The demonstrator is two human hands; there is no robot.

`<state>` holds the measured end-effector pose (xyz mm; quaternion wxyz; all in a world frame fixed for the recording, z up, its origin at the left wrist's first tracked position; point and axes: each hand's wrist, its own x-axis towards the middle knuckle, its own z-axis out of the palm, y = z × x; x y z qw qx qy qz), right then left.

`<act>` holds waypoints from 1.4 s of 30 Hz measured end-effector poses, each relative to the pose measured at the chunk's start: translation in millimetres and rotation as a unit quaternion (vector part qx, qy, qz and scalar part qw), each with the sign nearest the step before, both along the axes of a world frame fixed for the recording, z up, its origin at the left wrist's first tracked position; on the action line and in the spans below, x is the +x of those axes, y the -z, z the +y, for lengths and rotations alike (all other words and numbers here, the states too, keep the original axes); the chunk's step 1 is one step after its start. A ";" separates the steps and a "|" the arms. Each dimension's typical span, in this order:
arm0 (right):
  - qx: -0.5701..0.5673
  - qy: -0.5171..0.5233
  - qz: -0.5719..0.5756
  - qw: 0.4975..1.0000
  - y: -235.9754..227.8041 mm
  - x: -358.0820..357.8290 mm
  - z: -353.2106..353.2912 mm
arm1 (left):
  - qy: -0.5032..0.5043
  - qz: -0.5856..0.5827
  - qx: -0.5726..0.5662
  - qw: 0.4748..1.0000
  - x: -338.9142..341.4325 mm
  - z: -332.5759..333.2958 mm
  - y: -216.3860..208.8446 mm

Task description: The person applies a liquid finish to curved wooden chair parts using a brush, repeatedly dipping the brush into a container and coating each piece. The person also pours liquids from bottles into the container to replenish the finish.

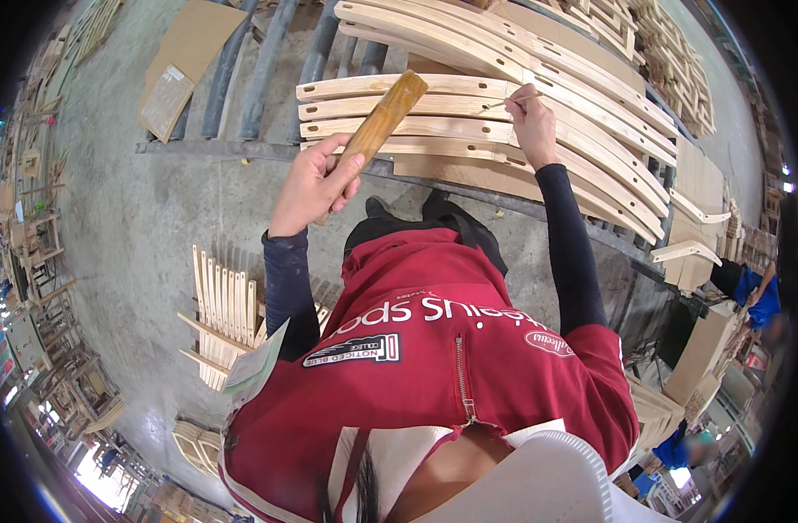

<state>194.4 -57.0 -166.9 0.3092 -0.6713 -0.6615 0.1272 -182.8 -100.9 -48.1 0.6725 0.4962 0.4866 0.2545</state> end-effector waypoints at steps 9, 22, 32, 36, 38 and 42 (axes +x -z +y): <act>-0.004 0.007 0.012 1.000 -3.4 -4.4 3.5 | 0.017 -0.002 0.000 1.000 4.1 3.1 -1.5; 0.038 0.039 0.003 0.999 -4.6 -7.6 2.8 | 0.014 -0.002 -0.002 1.000 4.3 2.5 -0.5; 0.055 0.030 0.045 0.997 -1.3 -11.6 4.5 | 0.021 -0.005 -0.009 1.000 2.7 1.4 3.7; 0.027 0.049 -0.015 0.998 -6.1 -9.8 3.5 | 0.024 -0.009 -0.004 1.000 3.4 3.5 2.0; 0.030 0.047 -0.030 0.998 -6.2 -12.5 0.6 | 0.021 -0.010 -0.003 1.000 3.6 3.9 2.2; 0.033 0.036 0.026 0.998 -2.6 -15.1 1.6 | 0.025 -0.009 -0.007 1.000 3.8 4.2 3.3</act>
